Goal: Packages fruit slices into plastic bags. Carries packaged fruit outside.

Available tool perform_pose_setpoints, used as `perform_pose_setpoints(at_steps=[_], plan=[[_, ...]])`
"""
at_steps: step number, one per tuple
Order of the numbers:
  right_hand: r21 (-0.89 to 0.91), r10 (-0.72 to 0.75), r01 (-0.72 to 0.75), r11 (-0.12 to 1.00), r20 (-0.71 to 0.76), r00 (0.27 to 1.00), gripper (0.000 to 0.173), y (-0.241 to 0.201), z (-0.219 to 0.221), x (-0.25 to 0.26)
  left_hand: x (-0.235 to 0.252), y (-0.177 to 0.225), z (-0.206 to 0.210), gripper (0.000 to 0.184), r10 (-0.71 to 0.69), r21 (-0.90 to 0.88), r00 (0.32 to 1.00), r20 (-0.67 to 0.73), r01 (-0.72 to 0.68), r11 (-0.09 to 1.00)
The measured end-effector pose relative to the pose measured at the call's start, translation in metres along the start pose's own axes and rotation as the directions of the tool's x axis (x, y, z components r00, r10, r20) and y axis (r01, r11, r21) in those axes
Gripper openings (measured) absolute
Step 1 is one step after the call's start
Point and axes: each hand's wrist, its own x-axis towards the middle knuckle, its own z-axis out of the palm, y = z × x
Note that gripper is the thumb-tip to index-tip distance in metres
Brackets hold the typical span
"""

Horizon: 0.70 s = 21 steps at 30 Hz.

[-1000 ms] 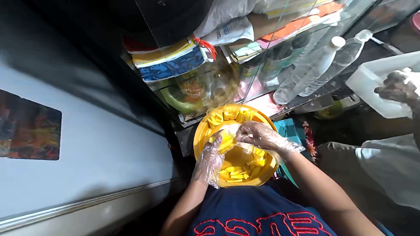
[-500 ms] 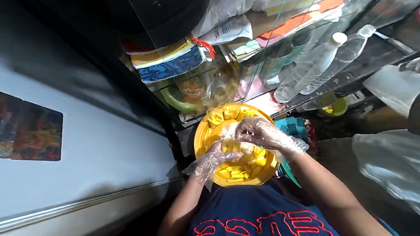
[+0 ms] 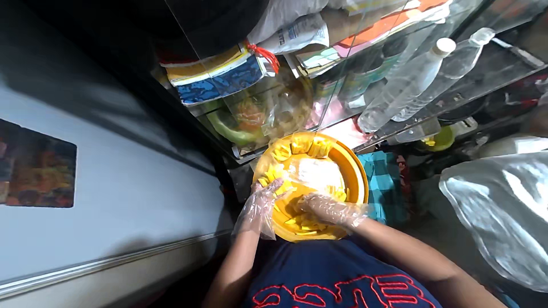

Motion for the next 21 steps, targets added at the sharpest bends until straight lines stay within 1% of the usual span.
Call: perform_pose_setpoints(at_steps=[2,4,7,10,13,14,16,19,21], plan=[[-0.031,-0.035,0.035,0.999,0.029,0.999,0.030,-0.004,0.006,0.006,0.000,0.001,0.002,0.046,-0.004,-0.027,1.000,0.012,0.004,1.000],[-0.058,-0.035,0.038,0.998,0.058,0.998,0.030,-0.008,0.009,0.009,-0.001,0.003,0.003,0.044,0.002,0.020,1.000,0.004,-0.002,1.000],[-0.102,0.069,-0.059,0.993,0.090,0.994,0.028,-0.011,0.000,0.004,-0.008,0.010,0.005,0.046,-0.001,0.200,1.000,-0.028,0.006,0.980],[-0.142,0.151,-0.131,0.981,0.139,0.979,0.022,-0.002,-0.007,-0.009,-0.011,0.013,0.004,0.050,0.034,0.281,0.999,-0.016,-0.028,0.959],[-0.130,0.113,-0.089,0.988,0.197,0.974,0.022,0.010,0.007,-0.017,-0.007,0.009,0.000,0.052,0.061,0.354,0.998,0.008,-0.060,0.933],[-0.123,0.100,-0.076,0.990,0.210,0.973,0.023,0.012,0.010,-0.017,-0.007,0.009,0.000,0.052,0.053,0.366,0.999,0.007,-0.052,0.929],[-0.142,0.113,-0.079,0.987,0.250,0.962,0.024,0.009,0.011,-0.015,-0.010,0.010,0.001,0.049,0.046,0.325,0.999,0.014,-0.048,0.944],[-0.168,0.148,-0.100,0.981,0.304,0.941,0.025,0.005,0.005,-0.011,-0.014,0.012,0.007,0.044,0.033,0.147,0.999,0.009,-0.034,0.989],[-0.154,0.128,-0.084,0.984,0.301,0.945,0.023,0.009,0.009,-0.010,-0.012,0.008,0.005,0.041,0.036,-0.018,0.998,0.051,-0.035,0.999]])
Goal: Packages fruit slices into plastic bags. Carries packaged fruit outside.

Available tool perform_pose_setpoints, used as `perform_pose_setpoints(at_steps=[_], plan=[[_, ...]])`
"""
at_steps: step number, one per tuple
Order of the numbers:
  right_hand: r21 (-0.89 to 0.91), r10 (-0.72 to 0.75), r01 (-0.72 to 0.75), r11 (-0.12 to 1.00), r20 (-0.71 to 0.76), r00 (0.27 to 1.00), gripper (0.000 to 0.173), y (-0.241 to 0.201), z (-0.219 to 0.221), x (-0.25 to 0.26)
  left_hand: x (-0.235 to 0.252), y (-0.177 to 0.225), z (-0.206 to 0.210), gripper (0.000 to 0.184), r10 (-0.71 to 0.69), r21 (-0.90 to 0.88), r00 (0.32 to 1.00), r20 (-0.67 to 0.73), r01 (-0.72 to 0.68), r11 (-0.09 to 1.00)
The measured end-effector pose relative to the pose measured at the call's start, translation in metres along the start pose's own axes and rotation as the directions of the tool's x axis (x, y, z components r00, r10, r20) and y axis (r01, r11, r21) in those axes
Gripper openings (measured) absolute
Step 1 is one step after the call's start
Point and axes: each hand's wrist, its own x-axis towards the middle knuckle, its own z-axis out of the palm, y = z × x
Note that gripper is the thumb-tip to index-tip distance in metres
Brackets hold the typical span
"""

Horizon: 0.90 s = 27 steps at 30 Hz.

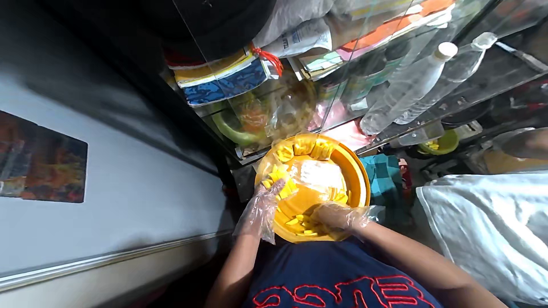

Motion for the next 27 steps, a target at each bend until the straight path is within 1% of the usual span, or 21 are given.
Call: perform_pose_setpoints(at_steps=[2,3,4,5,7,9,11,13,15,16,18,20,22,25,27], plan=[[0.022,-0.008,0.008,1.000,0.002,1.000,0.023,-0.001,0.000,-0.002,0.005,-0.005,-0.003,0.038,0.028,-0.184,0.997,0.068,-0.015,0.983],[0.036,-0.003,0.002,0.999,0.005,1.000,0.023,-0.001,-0.001,-0.003,0.006,-0.006,-0.005,0.038,0.033,-0.230,0.995,0.092,-0.011,0.973],[0.052,0.002,-0.003,0.999,0.003,1.000,0.023,-0.001,-0.003,-0.005,0.006,-0.006,-0.005,0.036,0.034,-0.234,0.994,0.106,-0.008,0.972],[0.077,0.000,0.000,0.997,-0.011,1.000,0.024,0.000,-0.005,-0.007,0.005,-0.005,-0.006,0.036,0.030,-0.211,0.993,0.111,-0.006,0.977],[0.146,-0.001,0.012,0.989,-0.072,0.997,0.023,0.007,-0.009,-0.011,0.002,-0.004,-0.008,0.041,0.008,-0.099,0.995,0.098,0.002,0.995],[0.261,0.031,0.006,0.965,-0.141,0.990,0.024,0.013,-0.015,-0.018,-0.004,0.000,-0.005,0.049,-0.026,0.037,0.998,0.055,0.024,0.999],[0.392,0.074,0.014,0.920,-0.208,0.975,0.023,0.019,-0.022,-0.028,-0.007,0.005,-0.001,0.059,-0.072,0.238,0.997,0.005,0.069,0.969],[0.513,0.116,0.036,0.858,-0.261,0.958,0.022,0.024,-0.032,-0.043,-0.002,0.004,-0.002,0.065,-0.065,0.466,0.998,0.014,0.051,0.883],[0.585,0.108,0.116,0.803,-0.334,0.936,0.020,0.032,-0.039,-0.057,0.001,0.004,-0.002,0.065,-0.032,0.675,0.997,0.064,-0.020,0.738],[0.612,0.099,0.165,0.774,-0.375,0.922,0.018,0.035,-0.042,-0.065,0.001,0.005,-0.002,0.064,-0.021,0.737,0.995,0.097,-0.058,0.674],[0.662,0.092,0.277,0.697,-0.465,0.880,0.012,0.036,-0.050,-0.080,0.000,0.006,0.000,0.060,-0.009,0.789,0.989,0.149,-0.113,0.604],[0.678,0.077,0.394,0.621,-0.553,0.830,0.008,0.036,-0.056,-0.092,-0.001,0.008,0.003,0.054,0.002,0.810,0.981,0.196,-0.163,0.564],[0.647,0.025,0.505,0.571,-0.629,0.777,0.011,0.037,-0.062,-0.100,-0.001,0.011,0.006,0.051,-0.008,0.843,0.975,0.222,-0.188,0.504],[0.597,-0.028,0.580,0.554,-0.683,0.730,0.016,0.030,-0.074,-0.108,-0.003,0.018,0.013,0.052,-0.070,0.902,0.970,0.234,-0.190,0.388],[0.560,-0.071,0.598,0.573,-0.693,0.717,0.016,0.022,-0.083,-0.111,-0.005,0.018,0.017,0.052,-0.072,0.916,0.968,0.242,-0.203,0.347]])
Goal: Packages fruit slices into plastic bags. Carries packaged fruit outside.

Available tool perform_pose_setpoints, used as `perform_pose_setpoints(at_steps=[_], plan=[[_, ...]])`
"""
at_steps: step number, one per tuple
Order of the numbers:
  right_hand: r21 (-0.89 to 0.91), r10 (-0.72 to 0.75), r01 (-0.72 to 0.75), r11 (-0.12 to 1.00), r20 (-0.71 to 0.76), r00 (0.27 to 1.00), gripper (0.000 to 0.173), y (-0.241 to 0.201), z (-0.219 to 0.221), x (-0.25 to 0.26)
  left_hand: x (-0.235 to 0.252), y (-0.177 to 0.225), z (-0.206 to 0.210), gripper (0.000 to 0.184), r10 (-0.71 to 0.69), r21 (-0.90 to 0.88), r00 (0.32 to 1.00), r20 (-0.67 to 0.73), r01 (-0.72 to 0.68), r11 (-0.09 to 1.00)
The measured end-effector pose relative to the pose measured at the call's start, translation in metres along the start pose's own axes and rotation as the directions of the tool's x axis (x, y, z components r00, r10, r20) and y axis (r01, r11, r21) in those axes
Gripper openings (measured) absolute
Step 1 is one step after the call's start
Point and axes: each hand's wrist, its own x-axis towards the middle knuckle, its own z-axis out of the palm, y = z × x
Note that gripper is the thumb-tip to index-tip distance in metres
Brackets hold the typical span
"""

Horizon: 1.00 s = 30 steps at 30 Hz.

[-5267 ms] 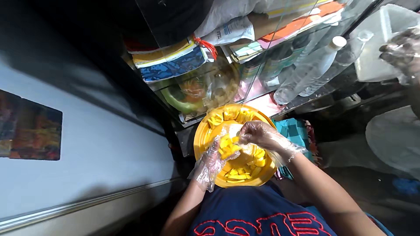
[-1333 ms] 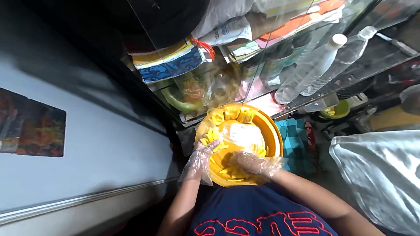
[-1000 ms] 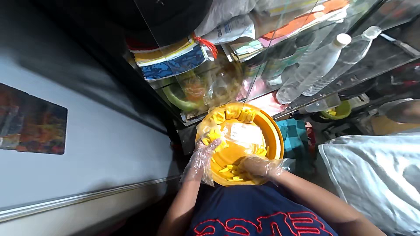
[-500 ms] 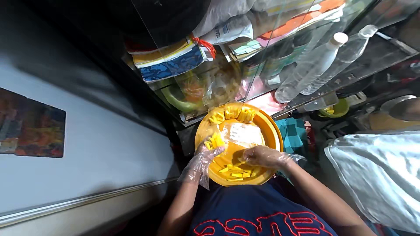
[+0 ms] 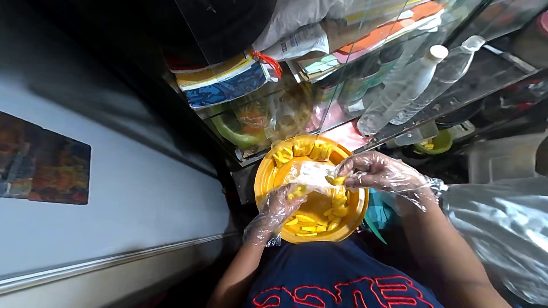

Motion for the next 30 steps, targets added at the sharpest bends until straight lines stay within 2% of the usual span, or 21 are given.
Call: perform_pose_setpoints(at_steps=[5,7,9,11,14,17,21,24,28,30], plan=[[-0.092,-0.068,0.075,0.993,0.078,0.995,0.012,-0.020,0.009,0.011,-0.003,0.005,0.003,0.053,0.075,0.015,0.997,-0.024,-0.075,0.997],[-0.254,-0.055,0.069,0.965,0.061,0.997,0.009,-0.031,0.017,0.015,-0.005,0.003,0.006,0.053,0.147,-0.016,0.987,-0.060,-0.148,0.989],[-0.470,-0.074,0.093,0.878,0.059,0.996,0.008,-0.039,0.026,0.021,-0.006,0.001,0.009,0.052,0.206,-0.045,0.972,-0.113,-0.212,0.976],[-0.583,-0.119,0.161,0.796,0.111,0.987,0.009,-0.042,0.030,0.024,-0.007,0.002,0.008,0.050,0.227,-0.043,0.969,-0.097,-0.232,0.972],[-0.601,-0.147,0.236,0.764,0.194,0.970,0.010,-0.047,0.034,0.029,-0.008,0.000,0.012,0.049,0.285,-0.058,0.950,-0.125,-0.293,0.954],[-0.582,-0.122,0.237,0.778,0.230,0.966,0.010,-0.050,0.034,0.035,-0.011,0.002,0.015,0.049,0.307,-0.067,0.940,-0.152,-0.319,0.945],[-0.731,-0.136,0.216,0.648,0.168,0.976,0.012,-0.045,0.040,0.041,-0.013,0.008,0.010,0.056,0.235,-0.135,0.969,-0.073,-0.243,0.960],[-0.776,-0.074,0.140,0.615,0.120,0.990,0.009,-0.044,0.042,0.044,-0.012,0.012,0.006,0.068,0.143,-0.166,0.989,0.034,-0.136,0.977],[-0.710,0.091,0.031,0.703,0.133,0.987,0.014,-0.054,0.037,0.053,-0.011,0.013,0.006,0.074,0.093,-0.292,0.992,0.085,-0.064,0.954],[-0.684,0.106,0.010,0.729,0.127,0.986,0.013,-0.052,0.035,0.055,-0.010,0.013,0.007,0.073,0.093,-0.358,0.992,0.090,-0.055,0.932]])
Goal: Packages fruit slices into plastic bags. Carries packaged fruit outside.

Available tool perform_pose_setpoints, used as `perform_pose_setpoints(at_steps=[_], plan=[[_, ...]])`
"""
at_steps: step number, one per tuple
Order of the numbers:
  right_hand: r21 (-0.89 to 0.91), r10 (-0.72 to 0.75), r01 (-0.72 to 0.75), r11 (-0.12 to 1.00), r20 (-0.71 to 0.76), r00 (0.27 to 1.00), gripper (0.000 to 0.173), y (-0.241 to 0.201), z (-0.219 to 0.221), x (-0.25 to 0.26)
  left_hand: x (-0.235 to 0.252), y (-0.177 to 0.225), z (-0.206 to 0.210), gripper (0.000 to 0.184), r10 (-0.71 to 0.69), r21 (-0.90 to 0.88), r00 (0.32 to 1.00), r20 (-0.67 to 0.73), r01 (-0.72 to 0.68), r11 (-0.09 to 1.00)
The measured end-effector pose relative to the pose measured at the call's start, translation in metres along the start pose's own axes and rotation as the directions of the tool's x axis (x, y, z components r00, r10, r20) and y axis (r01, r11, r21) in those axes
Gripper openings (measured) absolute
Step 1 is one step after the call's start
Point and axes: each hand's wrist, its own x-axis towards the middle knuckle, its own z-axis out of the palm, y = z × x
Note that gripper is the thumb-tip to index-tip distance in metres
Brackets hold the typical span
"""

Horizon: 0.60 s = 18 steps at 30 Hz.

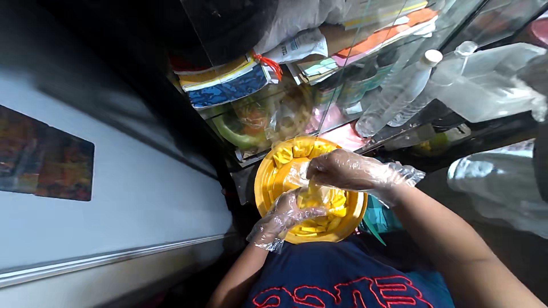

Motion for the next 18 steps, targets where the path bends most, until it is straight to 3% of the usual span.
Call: perform_pose_setpoints(at_steps=[5,7,9,11,15,18], plan=[[0.064,0.090,-0.084,0.994,-0.099,0.991,0.009,0.008,0.001,0.002,-0.004,0.008,-0.001,0.068,-0.062,-0.036,0.998,0.024,0.063,0.997],[0.189,0.101,-0.090,0.978,-0.053,0.993,0.009,0.016,-0.004,0.002,-0.005,0.010,-0.003,0.068,-0.078,-0.032,0.996,0.043,0.080,0.996],[0.433,0.063,-0.066,0.899,0.021,0.998,0.006,0.027,-0.007,-0.001,-0.005,0.009,-0.003,0.067,-0.068,-0.071,0.997,0.047,0.071,0.995],[0.663,0.038,-0.067,0.746,0.058,0.998,0.008,0.034,-0.005,-0.005,-0.005,0.008,-0.003,0.066,-0.052,-0.092,0.998,0.046,0.056,0.994],[0.790,-0.056,-0.039,0.612,0.092,0.994,0.016,0.037,-0.004,-0.011,-0.005,0.003,-0.002,0.064,0.031,-0.161,1.000,0.001,-0.030,0.987],[0.814,-0.133,-0.011,0.581,0.108,0.985,0.020,0.039,-0.002,-0.011,-0.007,0.004,-0.002,0.063,0.074,-0.192,0.997,-0.018,-0.076,0.978]])
